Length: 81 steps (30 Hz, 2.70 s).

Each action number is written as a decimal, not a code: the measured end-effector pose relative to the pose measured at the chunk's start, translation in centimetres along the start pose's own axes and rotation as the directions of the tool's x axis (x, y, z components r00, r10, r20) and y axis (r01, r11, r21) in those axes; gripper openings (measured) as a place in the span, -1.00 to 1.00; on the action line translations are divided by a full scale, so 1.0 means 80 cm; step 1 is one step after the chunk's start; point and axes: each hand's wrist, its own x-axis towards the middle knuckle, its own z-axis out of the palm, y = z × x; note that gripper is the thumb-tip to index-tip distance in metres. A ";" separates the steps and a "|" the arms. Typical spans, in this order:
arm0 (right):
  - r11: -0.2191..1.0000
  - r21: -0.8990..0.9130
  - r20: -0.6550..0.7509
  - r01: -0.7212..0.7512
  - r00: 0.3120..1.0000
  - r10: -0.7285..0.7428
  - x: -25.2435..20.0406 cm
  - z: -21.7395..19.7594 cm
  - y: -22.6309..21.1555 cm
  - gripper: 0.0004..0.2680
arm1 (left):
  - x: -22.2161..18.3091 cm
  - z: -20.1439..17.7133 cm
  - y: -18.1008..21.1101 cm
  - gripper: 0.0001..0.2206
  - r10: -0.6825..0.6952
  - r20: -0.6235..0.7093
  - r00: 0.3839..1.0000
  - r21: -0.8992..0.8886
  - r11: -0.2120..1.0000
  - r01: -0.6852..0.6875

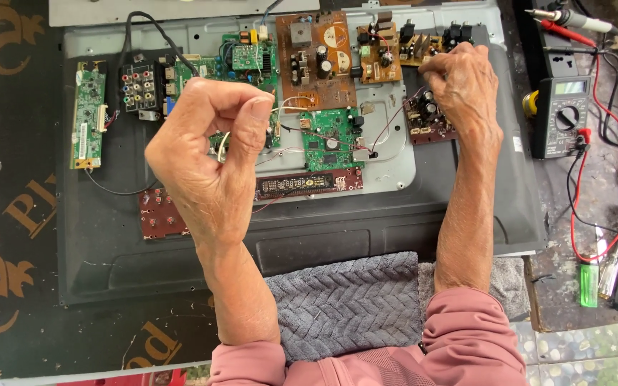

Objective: Repositioning internal components and wires of a television during repair.

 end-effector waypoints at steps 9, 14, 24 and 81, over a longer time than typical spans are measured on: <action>0.992 -0.122 -0.112 0.030 0.993 -0.044 0.025 0.022 0.016 -0.92 | 0.000 -0.007 0.004 -0.84 -0.005 -0.012 1.000 -0.020 1.000 0.005; 0.989 -0.145 -0.073 0.003 0.997 -0.014 0.028 0.027 0.019 -0.92 | -0.002 -0.008 0.006 -0.84 -0.006 -0.016 1.000 -0.011 1.000 0.006; 0.947 -0.319 -0.001 0.030 0.999 -0.032 0.042 0.051 0.036 -0.95 | -0.001 -0.004 0.006 -0.82 0.003 -0.014 1.000 -0.002 1.000 -0.003; 0.986 -0.163 0.522 -0.047 0.843 0.126 0.092 -0.079 0.008 -0.51 | -0.005 -0.011 0.015 -0.85 0.031 -0.006 1.000 -0.014 0.999 -0.031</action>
